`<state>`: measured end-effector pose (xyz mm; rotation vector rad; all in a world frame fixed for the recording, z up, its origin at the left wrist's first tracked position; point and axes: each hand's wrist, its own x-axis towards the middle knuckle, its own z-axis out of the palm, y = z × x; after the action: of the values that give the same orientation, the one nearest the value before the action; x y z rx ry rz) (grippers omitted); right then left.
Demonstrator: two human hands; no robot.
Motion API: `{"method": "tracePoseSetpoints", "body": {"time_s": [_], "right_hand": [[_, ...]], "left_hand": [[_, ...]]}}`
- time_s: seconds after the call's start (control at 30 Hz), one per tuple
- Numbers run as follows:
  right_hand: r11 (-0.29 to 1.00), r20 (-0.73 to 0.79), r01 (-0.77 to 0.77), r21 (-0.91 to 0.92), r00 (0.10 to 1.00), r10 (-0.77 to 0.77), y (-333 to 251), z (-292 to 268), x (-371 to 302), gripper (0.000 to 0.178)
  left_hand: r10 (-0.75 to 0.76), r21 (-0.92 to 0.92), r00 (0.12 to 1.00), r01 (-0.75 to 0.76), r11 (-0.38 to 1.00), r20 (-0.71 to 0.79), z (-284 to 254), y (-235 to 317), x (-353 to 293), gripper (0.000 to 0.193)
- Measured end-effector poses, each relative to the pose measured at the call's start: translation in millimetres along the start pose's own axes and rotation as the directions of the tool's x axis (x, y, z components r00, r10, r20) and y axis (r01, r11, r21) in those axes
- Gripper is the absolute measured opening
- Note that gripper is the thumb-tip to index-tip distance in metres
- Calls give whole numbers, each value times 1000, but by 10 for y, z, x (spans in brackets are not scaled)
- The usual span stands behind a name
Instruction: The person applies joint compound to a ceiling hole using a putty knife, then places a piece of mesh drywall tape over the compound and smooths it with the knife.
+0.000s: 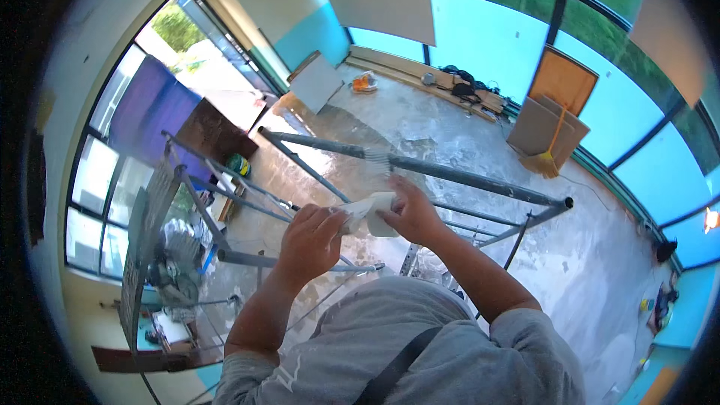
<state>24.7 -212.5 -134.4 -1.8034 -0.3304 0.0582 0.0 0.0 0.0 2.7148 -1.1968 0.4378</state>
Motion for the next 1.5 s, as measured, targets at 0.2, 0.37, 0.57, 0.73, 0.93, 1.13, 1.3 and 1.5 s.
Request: {"method": "tracePoseSetpoints", "body": {"time_s": [0.2, 0.37, 0.57, 0.73, 0.93, 1.13, 1.3, 1.5], "right_hand": [[989, -234, 14, 148, 972, 21, 42, -606, -11, 61], [927, -181, 183, 327, 975, -128, -529, -310, 417, 66], [974, 275, 225, 30, 935, -225, -1743, 24, 670, 43], [691, 96, 703, -170, 710, -698, -3062, 96, 1300, 26], [182, -298, 974, -138, 134, -945, -5549, -119, 1461, 45], [-183, -414, 939, -290, -296, -861, -7138, -25, 1463, 27], [-153, -435, 876, -457, -371, -820, -7720, -23, 1399, 24], [-92, -450, 848, -522, -365, -815, -7840, -5, 1444, 29]], "left_hand": [[-556, -160, 789, 603, 781, 260, 230, 36, 35, 55], [-371, -463, 926, 361, 810, 73, 422, -49, -267, 53], [-594, -494, 770, 432, 755, -234, 409, 110, -617, 46], [-721, -419, 592, 588, 692, -360, -155, -4, -1204, 45], [-815, -352, 453, 743, 569, -361, -217, -144, -2144, 47], [-913, -336, 236, 875, 349, -334, 737, -338, -3564, 56], [-869, -71, 364, 910, 408, -335, 1140, -177, -4358, 55], [-949, -291, 205, 917, 272, -239, 1331, 23, -4789, 54]]}}
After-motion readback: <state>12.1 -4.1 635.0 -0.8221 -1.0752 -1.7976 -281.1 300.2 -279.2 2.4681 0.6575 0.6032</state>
